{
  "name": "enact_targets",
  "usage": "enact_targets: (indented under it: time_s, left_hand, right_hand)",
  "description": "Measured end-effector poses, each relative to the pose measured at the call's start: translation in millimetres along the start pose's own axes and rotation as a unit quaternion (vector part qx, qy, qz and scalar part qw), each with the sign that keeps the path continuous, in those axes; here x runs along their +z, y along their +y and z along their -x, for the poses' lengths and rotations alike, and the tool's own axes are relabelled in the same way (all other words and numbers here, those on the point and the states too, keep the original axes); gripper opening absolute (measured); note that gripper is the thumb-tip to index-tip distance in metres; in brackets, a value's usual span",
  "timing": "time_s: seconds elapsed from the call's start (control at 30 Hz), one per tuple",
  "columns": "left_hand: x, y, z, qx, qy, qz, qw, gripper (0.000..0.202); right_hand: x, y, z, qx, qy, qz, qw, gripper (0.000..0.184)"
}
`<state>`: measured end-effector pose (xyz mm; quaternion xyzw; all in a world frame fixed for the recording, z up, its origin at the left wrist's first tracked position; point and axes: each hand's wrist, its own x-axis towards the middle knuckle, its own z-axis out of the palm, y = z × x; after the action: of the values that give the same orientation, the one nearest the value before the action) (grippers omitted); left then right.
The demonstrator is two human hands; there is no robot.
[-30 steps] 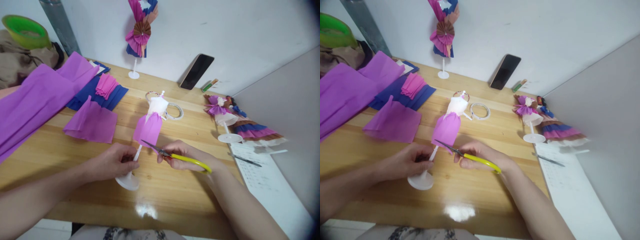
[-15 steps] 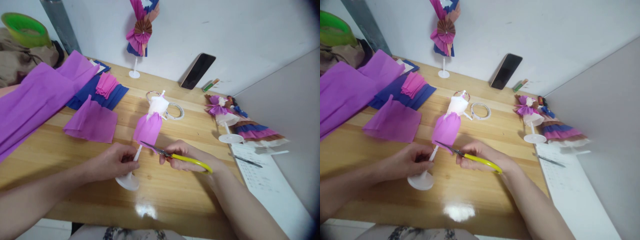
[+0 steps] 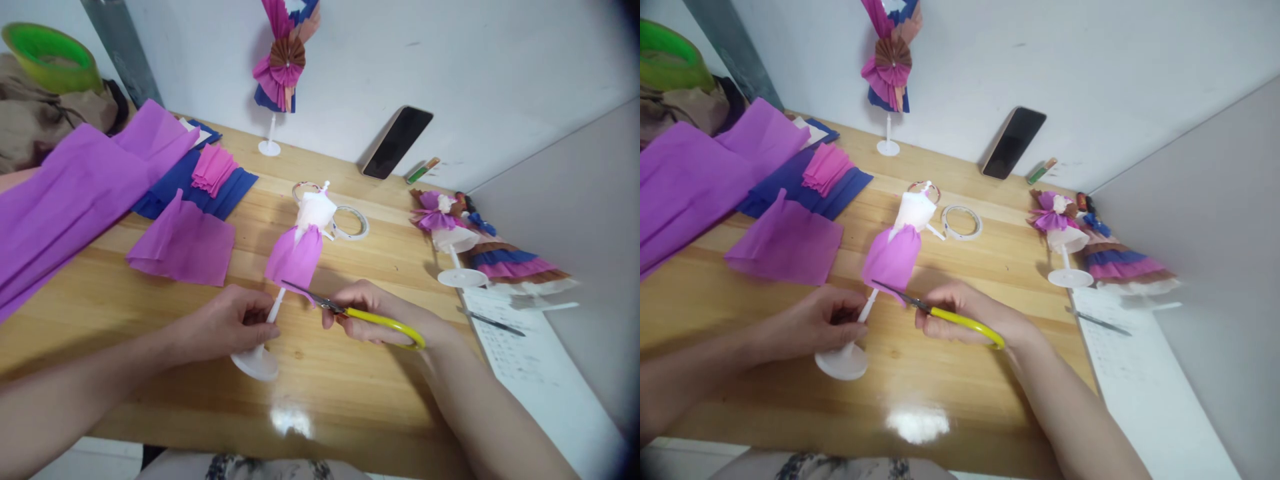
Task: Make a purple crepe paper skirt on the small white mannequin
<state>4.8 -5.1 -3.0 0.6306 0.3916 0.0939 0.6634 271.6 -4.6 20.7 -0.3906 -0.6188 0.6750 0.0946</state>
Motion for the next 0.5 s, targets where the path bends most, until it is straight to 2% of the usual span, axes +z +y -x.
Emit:
enact_targets:
  time_s: [0.23, 0.5]
  left_hand:
    - [-0.3, 0.0, 0.0, 0.000, 0.003, -0.005, 1.000, 0.019]
    - [-0.4, -1.6, -1.0, -0.003, 0.008, -0.015, 1.000, 0.020]
  right_hand:
    - [-2.5, 4.1, -1.4, -0.039, -0.029, 0.008, 0.999, 0.047]
    - [-1.0, -0.5, -0.3, -0.016, -0.039, -0.002, 0.999, 0.046]
